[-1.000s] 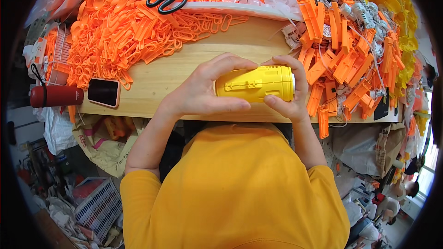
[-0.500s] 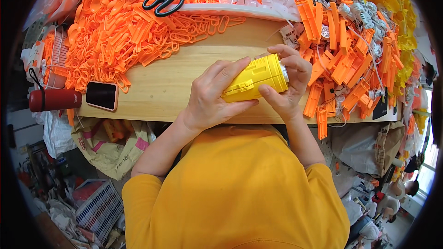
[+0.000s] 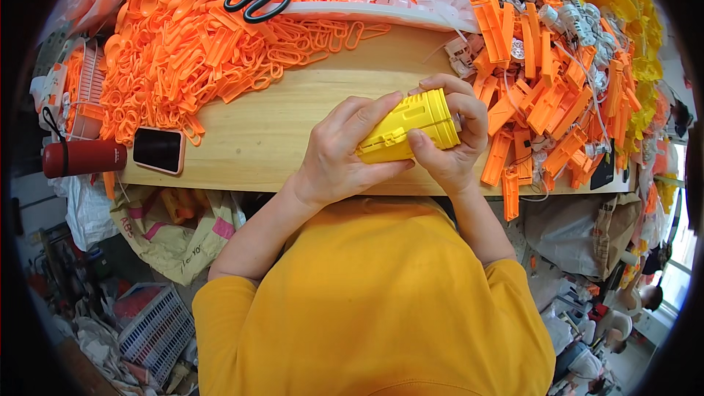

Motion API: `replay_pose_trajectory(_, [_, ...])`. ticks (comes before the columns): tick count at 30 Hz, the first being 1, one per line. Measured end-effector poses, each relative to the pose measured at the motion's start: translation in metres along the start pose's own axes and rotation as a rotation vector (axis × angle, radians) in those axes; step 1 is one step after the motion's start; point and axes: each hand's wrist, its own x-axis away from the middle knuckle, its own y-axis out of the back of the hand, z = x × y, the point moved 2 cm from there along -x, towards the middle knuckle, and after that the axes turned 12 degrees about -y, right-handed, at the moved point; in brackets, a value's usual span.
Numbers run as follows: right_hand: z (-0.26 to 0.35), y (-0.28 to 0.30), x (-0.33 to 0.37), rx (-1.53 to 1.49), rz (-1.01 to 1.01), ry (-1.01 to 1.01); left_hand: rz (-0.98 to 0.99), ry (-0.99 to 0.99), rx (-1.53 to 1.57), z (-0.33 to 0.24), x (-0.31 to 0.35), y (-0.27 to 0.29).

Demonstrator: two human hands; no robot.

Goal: Assembling plastic toy guns by combining various orange and yellow components on a workbench.

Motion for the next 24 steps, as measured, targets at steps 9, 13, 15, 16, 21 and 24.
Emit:
replay_pose_trajectory(9, [0.0,0.002,-0.006,0.118,0.02,0.022,-0.014,0.017,0.04,0.003,-0.004,-0.001])
replay_pose_trajectory(13, [-0.002,0.002,-0.001,0.119,-0.002,-0.032,-0.029,0.016,0.075,0.005,-0.001,-0.003])
replay_pose_trajectory(15, [-0.004,0.001,0.001,0.035,-0.059,-0.049,-0.014,0.028,0.089,0.005,-0.002,-0.003])
replay_pose_trajectory(16, [-0.004,0.002,0.002,0.034,-0.058,-0.049,-0.002,0.041,0.098,0.005,-0.002,-0.003])
replay_pose_trajectory(21, [-0.004,-0.002,-0.002,-0.073,-0.194,-0.014,-0.065,-0.005,-0.024,0.007,-0.004,-0.005])
replay_pose_trajectory(24, [0.0,0.006,-0.007,0.093,0.038,-0.185,-0.097,-0.019,-0.093,0.007,-0.003,-0.005])
